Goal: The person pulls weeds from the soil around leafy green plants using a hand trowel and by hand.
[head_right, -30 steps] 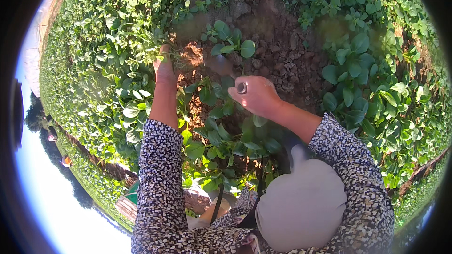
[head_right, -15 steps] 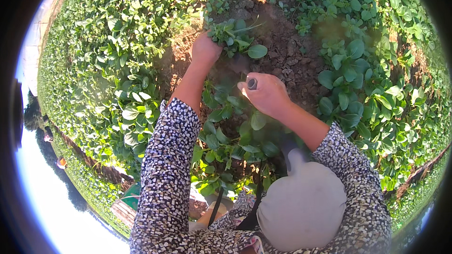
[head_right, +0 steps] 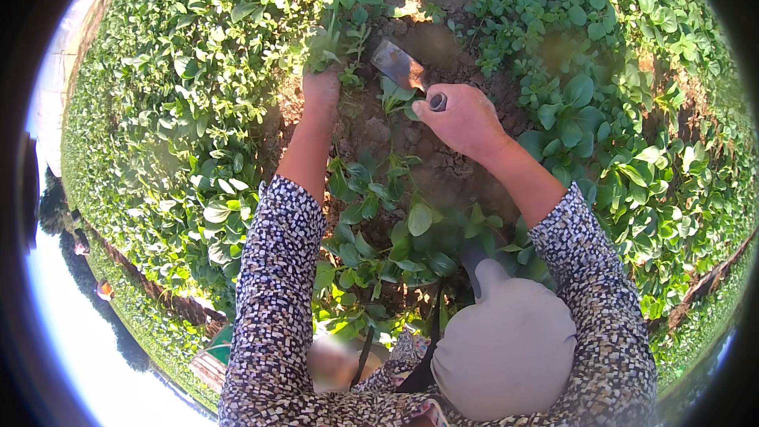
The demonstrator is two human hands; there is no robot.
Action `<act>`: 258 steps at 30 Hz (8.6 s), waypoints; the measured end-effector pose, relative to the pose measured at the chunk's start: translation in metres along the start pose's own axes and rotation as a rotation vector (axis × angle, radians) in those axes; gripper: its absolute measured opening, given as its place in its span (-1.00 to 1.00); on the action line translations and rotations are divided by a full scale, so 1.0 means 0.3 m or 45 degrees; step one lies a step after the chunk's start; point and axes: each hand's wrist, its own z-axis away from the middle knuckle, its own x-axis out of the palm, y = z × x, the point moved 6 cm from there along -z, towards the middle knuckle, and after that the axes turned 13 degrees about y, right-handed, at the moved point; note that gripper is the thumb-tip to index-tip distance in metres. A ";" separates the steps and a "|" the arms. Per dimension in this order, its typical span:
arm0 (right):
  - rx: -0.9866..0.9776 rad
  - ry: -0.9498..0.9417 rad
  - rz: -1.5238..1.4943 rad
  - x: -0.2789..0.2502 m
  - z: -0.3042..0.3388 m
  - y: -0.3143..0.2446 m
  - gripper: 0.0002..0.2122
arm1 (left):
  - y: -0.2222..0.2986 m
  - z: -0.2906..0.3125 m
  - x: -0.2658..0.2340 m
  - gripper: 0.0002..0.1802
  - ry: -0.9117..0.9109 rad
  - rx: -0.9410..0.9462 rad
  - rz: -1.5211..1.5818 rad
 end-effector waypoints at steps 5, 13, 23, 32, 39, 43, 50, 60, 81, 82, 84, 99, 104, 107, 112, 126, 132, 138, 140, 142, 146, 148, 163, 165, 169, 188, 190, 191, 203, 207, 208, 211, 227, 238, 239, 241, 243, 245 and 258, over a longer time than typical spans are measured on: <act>-0.074 -0.042 0.105 0.073 -0.098 -0.017 -0.72 | 0.036 -0.069 0.145 -0.32 0.043 0.088 -0.714; -0.314 -0.043 0.145 0.101 -0.145 -0.020 -0.73 | -0.062 -0.197 0.027 -0.45 0.150 0.212 -0.959; -0.071 0.160 0.069 0.054 -0.147 0.032 -0.76 | 0.124 -0.018 0.226 -0.46 -0.167 0.759 -0.697; -0.075 -0.082 -0.276 0.131 -0.107 0.042 -0.75 | 0.010 -0.007 0.016 -0.66 0.032 0.685 -0.404; -0.328 -0.166 -0.060 0.262 -0.221 -0.112 -0.71 | -0.100 -0.106 -0.272 -0.69 0.550 -0.046 -0.517; -0.465 -0.109 -0.010 0.378 -0.344 -0.231 -0.70 | -0.043 -0.270 -0.168 -0.67 0.241 0.154 -0.336; -0.385 0.013 0.040 0.350 -0.253 -0.164 -0.75 | -0.064 -0.469 -0.139 -0.70 0.276 0.431 -1.012; -0.810 -0.011 0.179 0.464 -0.427 -0.320 -0.74 | -0.045 -0.446 -0.222 -0.64 0.539 0.372 -0.663; -0.378 -0.420 0.040 0.338 -0.367 -0.163 -0.73 | -0.188 0.119 -0.311 -0.74 -0.139 0.714 -1.349; -0.365 -0.491 0.037 0.324 -0.333 -0.170 -0.73 | -0.221 0.176 -0.357 -0.73 -0.084 0.743 -1.204; -0.322 -0.621 0.048 0.288 -0.265 -0.186 -0.73 | -0.267 0.215 -0.462 -0.70 0.016 0.580 -1.156; -0.546 -0.324 0.051 0.475 -0.221 -0.145 -0.78 | 0.007 -0.265 -0.395 -0.37 0.339 0.303 -1.251; -0.599 -0.284 0.154 0.631 -0.314 -0.249 -0.78 | -0.019 -0.284 -0.376 -0.52 0.490 0.399 -0.790; -0.714 -0.347 0.161 0.656 -0.313 -0.344 -0.80 | -0.059 -0.340 -0.508 -0.66 0.502 0.405 -0.200; -0.757 -0.374 0.196 0.527 -0.286 -0.266 -0.84 | -0.138 -0.360 -0.559 -0.65 0.495 0.133 0.119; -1.087 -0.281 0.371 0.692 -0.228 -0.366 -0.85 | -0.137 -0.468 -0.671 -0.69 0.427 0.181 -0.057; -0.671 -0.150 -0.028 0.631 -0.194 -0.343 -0.88 | 0.042 -0.448 -0.684 -0.13 0.419 0.338 -1.324; -0.765 -0.408 0.427 0.789 -0.343 -0.494 -0.80 | 0.157 -0.428 -0.587 -0.14 0.190 -0.041 -1.880; -0.838 -0.460 0.569 0.797 -0.343 -0.501 -0.81 | 0.144 -0.433 -0.609 -0.27 0.278 0.047 -1.704; -1.031 -0.359 0.559 0.751 -0.325 -0.503 -0.82 | 0.131 -0.402 -0.602 -0.40 0.384 0.062 -1.571; -1.002 -0.316 0.265 0.652 -0.281 -0.436 -0.86 | 0.011 -0.511 -0.771 -0.68 0.434 0.331 -1.784; -0.754 -0.328 -0.003 0.661 -0.245 -0.392 -0.85 | -0.033 -0.537 -0.807 -0.66 0.417 0.426 -1.983; -0.988 -0.393 0.467 0.724 -0.348 -0.545 -0.87 | 0.057 -0.348 -0.724 -0.46 0.176 0.196 -1.929; -0.576 -0.441 0.040 0.635 -0.322 -0.437 -0.86 | 0.048 -0.321 -0.835 -0.25 0.363 0.178 -1.593; -0.409 -0.586 -0.063 0.561 -0.264 -0.304 -0.84 | 0.080 -0.296 -0.798 -0.04 0.284 -0.097 -1.652; -0.269 -0.449 -0.224 0.585 -0.260 -0.191 -0.79 | 0.042 -0.093 -0.531 -0.65 -0.484 -0.123 -0.358; -0.407 -0.428 -0.152 0.517 -0.226 -0.214 -0.82 | 0.048 0.091 -0.490 -0.57 -0.596 -0.071 -0.314; -0.406 -0.464 -0.120 0.497 -0.219 -0.215 -0.82 | 0.013 0.164 -0.495 -0.55 -0.630 -0.038 -0.553; -0.845 -0.489 0.118 0.551 -0.146 -0.330 -0.81 | 0.089 -0.008 -0.696 -0.67 -0.217 0.758 -2.011; -0.722 -0.618 0.197 0.733 -0.176 -0.408 -0.83 | 0.078 -0.022 -0.660 -0.69 -0.526 0.508 -2.326; -0.687 -0.605 0.141 0.761 -0.171 -0.424 -0.82 | 0.071 -0.025 -0.675 -0.67 -0.545 0.499 -2.343; -0.591 -0.539 -0.002 0.772 -0.167 -0.410 -0.80 | 0.081 -0.037 -0.670 -0.61 -0.482 0.587 -2.193; -0.504 -0.532 0.106 0.883 -0.248 -0.511 -0.81 | 0.051 -0.359 -0.723 -0.46 0.097 0.424 -1.640; -0.349 -0.409 -0.100 0.535 -0.121 -0.251 -0.75 | -0.122 0.126 -0.730 -0.54 0.147 -0.443 0.307; -0.309 -0.421 -0.082 0.511 -0.116 -0.238 -0.75 | -0.117 0.194 -0.699 -0.56 0.034 -0.268 -0.018; -0.295 -0.417 -0.061 0.477 -0.115 -0.225 -0.73 | -0.038 0.319 -0.576 -0.61 -0.190 0.493 -1.286; -0.340 -0.404 -0.065 0.491 -0.087 -0.231 -0.72 | -0.050 0.366 -0.603 -0.62 -0.176 0.250 -0.823; -0.384 -0.429 -0.148 0.507 -0.038 -0.230 -0.74 | -0.098 0.461 -0.741 -0.61 0.124 -0.448 -0.086; -0.298 -0.470 -0.244 0.571 -0.086 -0.060 -0.84 | 0.495 1.174 -2.260 -0.87 1.629 0.498 -0.744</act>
